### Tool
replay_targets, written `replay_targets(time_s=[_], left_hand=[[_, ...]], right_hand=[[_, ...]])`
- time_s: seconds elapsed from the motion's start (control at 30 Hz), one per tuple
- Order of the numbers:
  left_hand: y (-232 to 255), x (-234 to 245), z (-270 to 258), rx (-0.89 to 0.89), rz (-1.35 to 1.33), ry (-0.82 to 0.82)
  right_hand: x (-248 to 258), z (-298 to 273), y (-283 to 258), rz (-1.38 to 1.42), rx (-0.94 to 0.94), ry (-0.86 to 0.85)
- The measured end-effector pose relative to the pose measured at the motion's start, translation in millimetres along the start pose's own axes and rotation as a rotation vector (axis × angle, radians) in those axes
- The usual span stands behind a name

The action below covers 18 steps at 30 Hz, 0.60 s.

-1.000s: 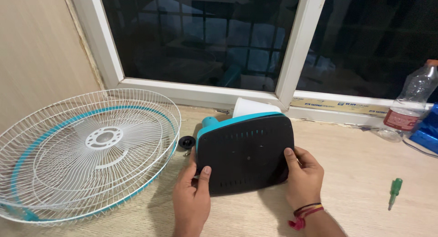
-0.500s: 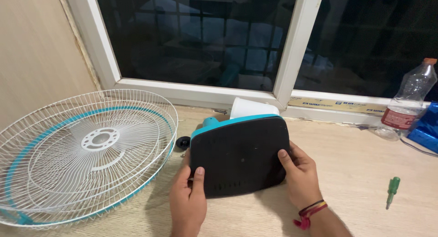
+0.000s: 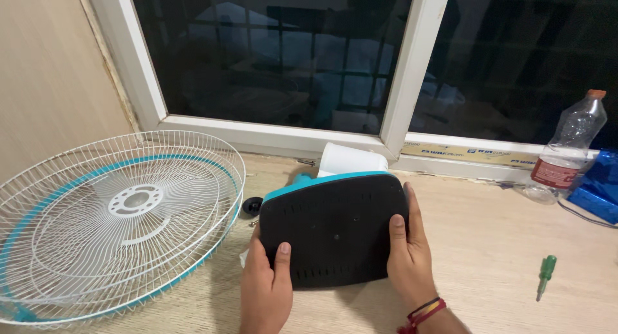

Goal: The person reassembles an electric fan by attaching the black rear cover to the teal fan housing. They align the cover, then use a green screwdriver to tighten multiple screws around the perimeter, securing the cover in place.

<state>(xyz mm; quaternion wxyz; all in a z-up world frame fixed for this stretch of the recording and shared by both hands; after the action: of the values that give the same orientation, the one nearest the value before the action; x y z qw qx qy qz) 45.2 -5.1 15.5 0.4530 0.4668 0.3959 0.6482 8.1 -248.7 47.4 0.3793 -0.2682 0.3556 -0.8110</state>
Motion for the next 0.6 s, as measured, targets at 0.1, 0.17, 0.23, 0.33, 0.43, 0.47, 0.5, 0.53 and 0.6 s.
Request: replay_targets(time_s=[0.1,0.17,0.23,0.33,0.43,0.47,0.5,0.53,0.6], left_hand=[[-8.8,-0.8,1.7,0.159,-0.009,-0.032],[-6.4,-0.5,2.3,0.079,-0.108,-0.032],[-6.8,-1.8,3.0,0.070,-0.131,-0.032],[-13.6,-3.3,3.0,0.147,-0.134,-0.049],[-16.7,-4.1,4.2,0.130,-0.296,-0.067],[-15.9,-3.3,5.8,0.089,-0.336,-0.059],[-15.4,-1.4,6.5,0.047,-0.377,-0.051],[-19.0,-1.2,6.1,0.084,-0.393,-0.061],[-24.1,0.5,8.3,0.156,-0.422,-0.080]], right_hand=[[1.6,-3.6,11.6,0.209,-0.096,-0.045],[5.5,-5.0,23.0,0.369,-0.200,-0.065],[7.7,-3.1,35.1,0.509,-0.327,-0.070],[9.1,-2.5,47.7,0.719,-0.480,-0.054],[14.4,-1.2,50.6,0.687,-0.468,-0.079],[14.5,-0.4,51.2,0.682,-0.467,-0.098],[14.5,0.5,52.0,0.677,-0.465,-0.118],[16.0,1.0,53.2,0.669,-0.466,-0.137],[17.3,2.1,56.7,0.671,-0.483,-0.195]])
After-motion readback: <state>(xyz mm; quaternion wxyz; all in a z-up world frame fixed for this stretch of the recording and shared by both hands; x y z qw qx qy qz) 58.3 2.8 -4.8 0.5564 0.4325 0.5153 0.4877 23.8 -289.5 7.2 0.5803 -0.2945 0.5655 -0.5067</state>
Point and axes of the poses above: each hand's wrist, its own z-axis towards the middle knuckle, its own x-axis out of the back of the hand, y = z × x, the point moved 5 cm from there along z, towards the middle knuckle, and after that the axes turned 6 degrees about x, right-handed, at the moved point
